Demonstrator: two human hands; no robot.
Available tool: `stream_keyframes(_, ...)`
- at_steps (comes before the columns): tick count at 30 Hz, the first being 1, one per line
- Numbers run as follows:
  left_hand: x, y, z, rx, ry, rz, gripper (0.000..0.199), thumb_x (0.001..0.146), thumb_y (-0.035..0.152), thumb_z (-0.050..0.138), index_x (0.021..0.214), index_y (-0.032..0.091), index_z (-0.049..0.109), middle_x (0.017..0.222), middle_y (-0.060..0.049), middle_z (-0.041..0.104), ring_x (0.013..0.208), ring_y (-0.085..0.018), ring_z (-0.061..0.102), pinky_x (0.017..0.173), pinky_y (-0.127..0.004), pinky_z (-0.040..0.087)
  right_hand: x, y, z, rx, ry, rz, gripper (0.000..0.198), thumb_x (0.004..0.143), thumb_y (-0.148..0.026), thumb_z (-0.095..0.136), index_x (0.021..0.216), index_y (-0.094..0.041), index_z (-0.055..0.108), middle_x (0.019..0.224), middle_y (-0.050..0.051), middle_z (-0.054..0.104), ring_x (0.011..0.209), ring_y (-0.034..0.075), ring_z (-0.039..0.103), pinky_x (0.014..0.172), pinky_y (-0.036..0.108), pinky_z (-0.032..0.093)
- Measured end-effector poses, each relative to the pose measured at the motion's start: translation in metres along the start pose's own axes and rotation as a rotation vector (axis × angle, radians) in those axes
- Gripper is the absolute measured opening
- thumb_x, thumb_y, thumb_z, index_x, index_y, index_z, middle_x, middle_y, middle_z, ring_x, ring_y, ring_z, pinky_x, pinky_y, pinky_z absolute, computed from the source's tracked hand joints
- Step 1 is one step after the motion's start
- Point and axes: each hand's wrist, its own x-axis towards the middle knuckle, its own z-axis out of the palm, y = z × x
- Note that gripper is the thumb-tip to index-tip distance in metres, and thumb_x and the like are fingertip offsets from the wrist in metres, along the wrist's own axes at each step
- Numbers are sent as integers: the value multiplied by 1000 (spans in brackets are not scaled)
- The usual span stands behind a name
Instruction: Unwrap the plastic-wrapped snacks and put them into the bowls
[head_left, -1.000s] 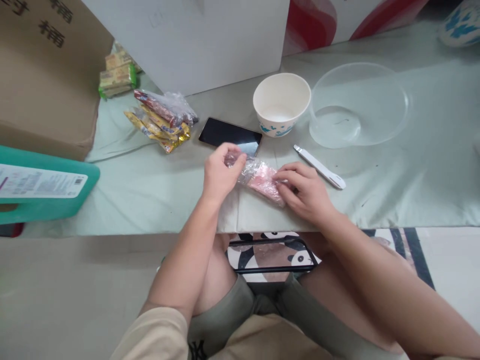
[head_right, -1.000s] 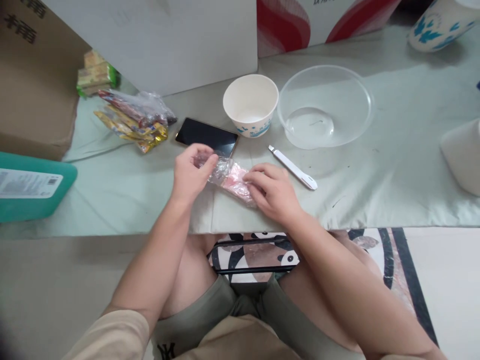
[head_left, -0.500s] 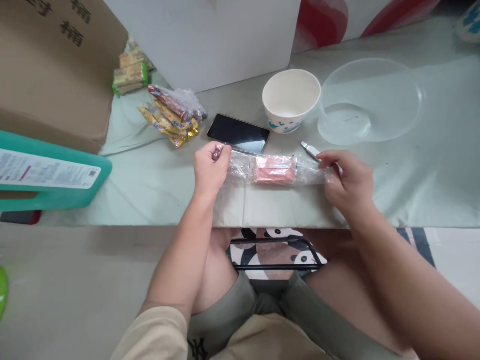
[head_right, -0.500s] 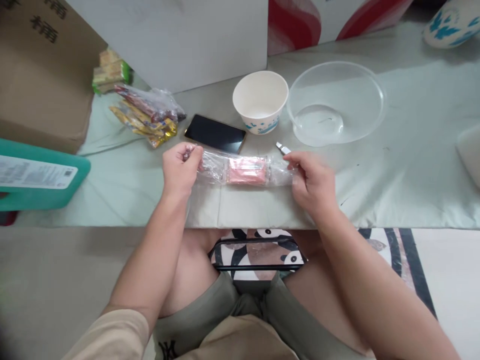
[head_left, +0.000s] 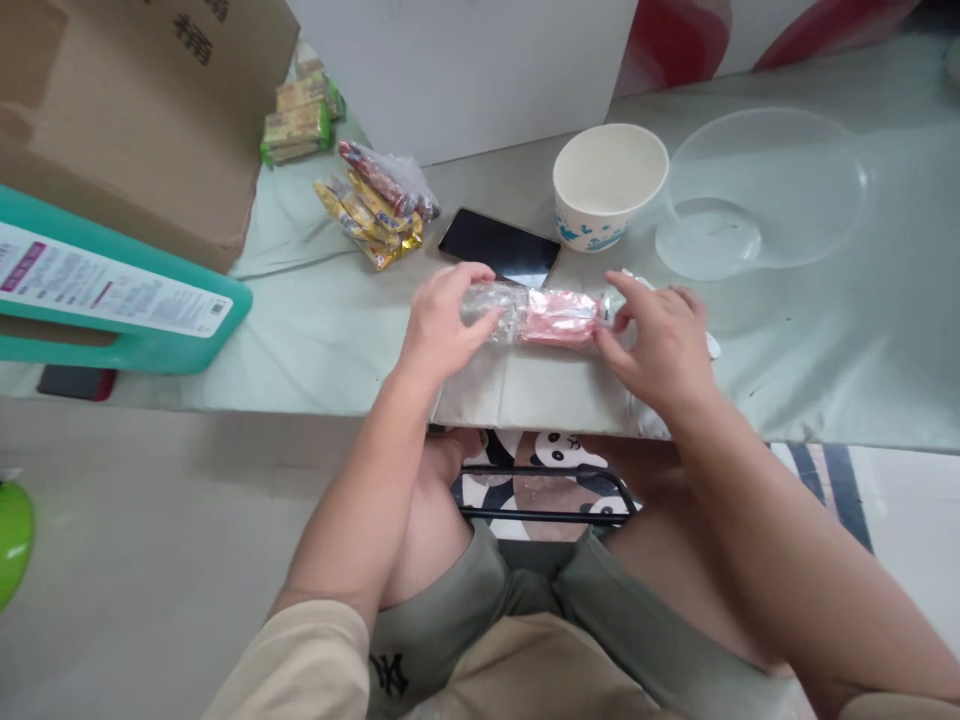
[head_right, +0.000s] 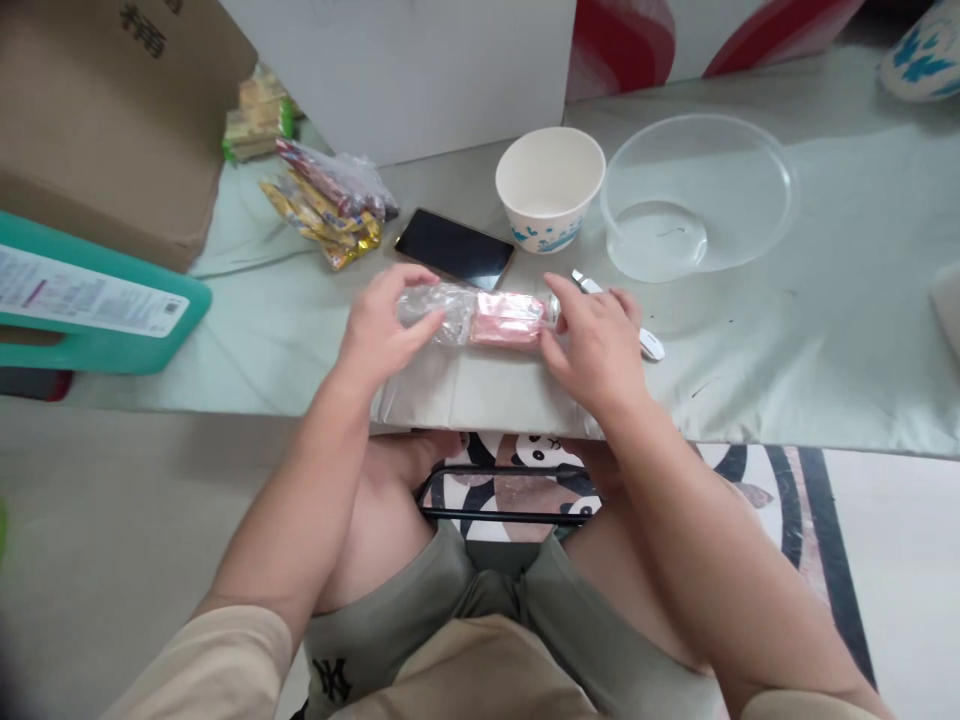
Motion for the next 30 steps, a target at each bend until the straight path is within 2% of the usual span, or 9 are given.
stream_keyframes(3,-5,-1,-5,11,-52,-43,48,79,18,71,126,23,64,105,-4,74,105,-24,67,100,-38,48,-6,5,-8,1,-31,-28,18,90,-24,56,100,-27,71,70,4,62,81,27,62,97,52,44)
stream_keyframes(7,-11,4,-12,58,-111,52,15,80,16,64,91,22,72,78,-2,67,88,-23,65,88,-38,48,-16,-7,-28,25,-28,-66,13,91,-25,56,83,-26,66,95,11,70,96,30,64,92,49,46)
stream_keyframes(10,-20,16,-18,114,-187,205,12,77,12,62,73,22,65,78,-3,67,87,-24,63,85,-40,45,-23,-23,-36,11,-75,-114,12,90,-21,56,83,-26,65,99,10,72,111,33,63,109,55,37)
stream_keyframes(13,-32,29,-21,125,-264,312,14,77,9,59,71,22,60,92,-3,72,92,-23,65,87,-41,43,-27,-32,-37,-39,-100,-141,14,92,-22,54,86,-25,66,75,6,67,96,31,67,117,59,28)
stream_keyframes(16,-42,38,-22,77,-345,339,15,80,10,57,71,22,56,90,-2,75,91,-22,66,86,-40,44,-28,-30,-36,-90,-118,-202,18,95,-26,53,94,-22,70,61,2,60,69,23,61,109,53,38)
stream_keyframes(22,-44,42,-33,-219,-328,156,19,79,21,64,63,22,54,75,-2,72,73,-18,63,75,-35,49,-31,-31,-33,-102,-375,-398,28,95,-21,45,73,-21,63,56,0,61,49,14,46,76,36,43)
stream_keyframes(26,-42,40,-46,-450,-759,-144,26,78,33,70,59,22,55,48,4,49,45,-11,43,46,-26,35,-32,-35,-31,-92,-576,-310,29,91,-24,50,62,-21,52,55,0,59,47,13,42,55,32,25)
stream_keyframes(28,-42,39,-45,-406,-673,-179,26,79,37,70,62,22,57,49,4,48,46,-11,43,46,-25,36,-30,-34,-31,-42,-579,-223,28,92,-25,49,64,-21,53,59,1,60,50,14,45,54,31,24)
stream_keyframes(30,-41,38,-37,-223,-391,-97,21,76,40,74,77,22,64,68,0,62,65,-16,59,62,-29,50,-27,-31,-29,6,-479,-127,25,93,-26,49,70,-21,57,66,2,63,56,15,51,56,31,31)
